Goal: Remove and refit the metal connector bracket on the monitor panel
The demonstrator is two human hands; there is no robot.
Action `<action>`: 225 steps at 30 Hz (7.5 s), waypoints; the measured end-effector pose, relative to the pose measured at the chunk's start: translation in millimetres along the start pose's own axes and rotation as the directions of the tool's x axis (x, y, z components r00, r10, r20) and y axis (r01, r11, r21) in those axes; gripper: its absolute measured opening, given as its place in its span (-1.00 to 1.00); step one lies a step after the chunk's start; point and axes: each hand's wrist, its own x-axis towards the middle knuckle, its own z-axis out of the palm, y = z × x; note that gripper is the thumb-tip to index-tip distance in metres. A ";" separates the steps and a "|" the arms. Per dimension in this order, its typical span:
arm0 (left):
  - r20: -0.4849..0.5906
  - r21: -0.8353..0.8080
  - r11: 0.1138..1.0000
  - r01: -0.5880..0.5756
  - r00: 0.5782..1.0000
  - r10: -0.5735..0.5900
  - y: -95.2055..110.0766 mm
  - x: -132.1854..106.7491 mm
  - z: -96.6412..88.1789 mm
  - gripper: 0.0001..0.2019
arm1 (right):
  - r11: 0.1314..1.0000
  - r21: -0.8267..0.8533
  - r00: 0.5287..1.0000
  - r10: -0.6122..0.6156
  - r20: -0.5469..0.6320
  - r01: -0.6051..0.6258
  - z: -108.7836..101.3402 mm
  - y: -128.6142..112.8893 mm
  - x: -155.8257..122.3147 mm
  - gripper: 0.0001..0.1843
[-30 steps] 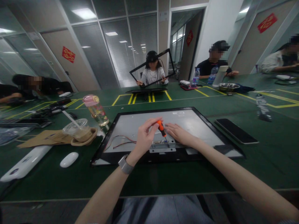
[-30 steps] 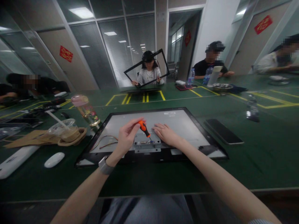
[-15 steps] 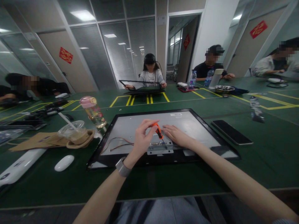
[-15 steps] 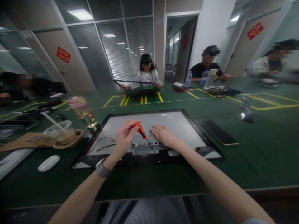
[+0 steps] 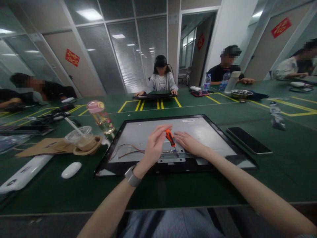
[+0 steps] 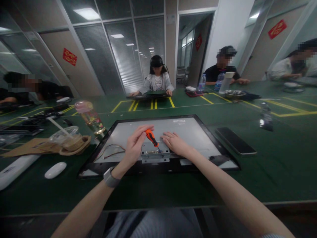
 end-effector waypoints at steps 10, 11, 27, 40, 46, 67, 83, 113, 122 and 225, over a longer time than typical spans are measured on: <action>-0.082 0.081 0.997 -0.010 0.997 0.016 -10.3 -2.2 -0.7 -0.77 | 1.000 0.027 1.000 0.008 0.007 -0.008 -2.1 -1.8 -0.1 -0.41; -0.057 0.076 0.997 -0.013 0.998 0.018 -10.3 -2.8 -0.8 -0.74 | 1.000 0.026 1.000 0.011 0.009 -0.012 -2.4 -2.0 -0.1 -0.41; -0.025 0.098 0.993 -0.065 0.997 0.068 -5.4 -11.6 10.7 -0.77 | 1.000 -0.015 1.000 0.009 0.025 -0.009 -1.2 -1.0 0.4 -0.42; -0.189 0.130 0.991 0.039 0.982 -0.014 -9.0 -7.7 7.3 -0.80 | 1.000 0.008 0.999 0.017 0.040 -0.018 -6.9 -5.5 -0.7 -0.39; -0.160 0.006 0.998 0.057 0.986 -0.055 -13.3 -4.9 4.0 -0.78 | 1.000 0.013 0.999 0.011 0.036 -0.012 -6.2 -4.2 -1.4 -0.37; -0.227 0.149 0.988 0.045 0.974 -0.010 -7.3 -10.7 8.5 -0.75 | 1.000 0.016 1.000 0.012 0.016 -0.012 -1.9 -1.5 -0.9 -0.40; -0.197 0.069 0.995 0.078 0.978 -0.063 -10.1 -10.6 8.2 -0.71 | 1.000 0.022 1.000 0.013 0.022 -0.014 -3.7 -1.6 -2.0 -0.39; -0.195 -0.021 0.996 0.091 0.976 -0.094 -16.3 -10.0 8.1 -0.72 | 0.999 0.035 0.999 0.019 0.031 -0.020 -5.3 -3.4 -1.5 -0.38; -0.207 0.049 0.997 0.066 0.977 -0.054 -6.8 -11.1 9.6 -0.76 | 0.999 0.023 0.999 0.029 0.027 -0.029 -6.4 -5.8 -1.7 -0.41; -0.002 0.054 0.998 -0.034 0.999 0.034 -1.6 -7.1 6.6 -0.70 | 1.000 -0.013 1.000 -0.004 0.008 0.004 -2.2 -2.3 -0.7 -0.41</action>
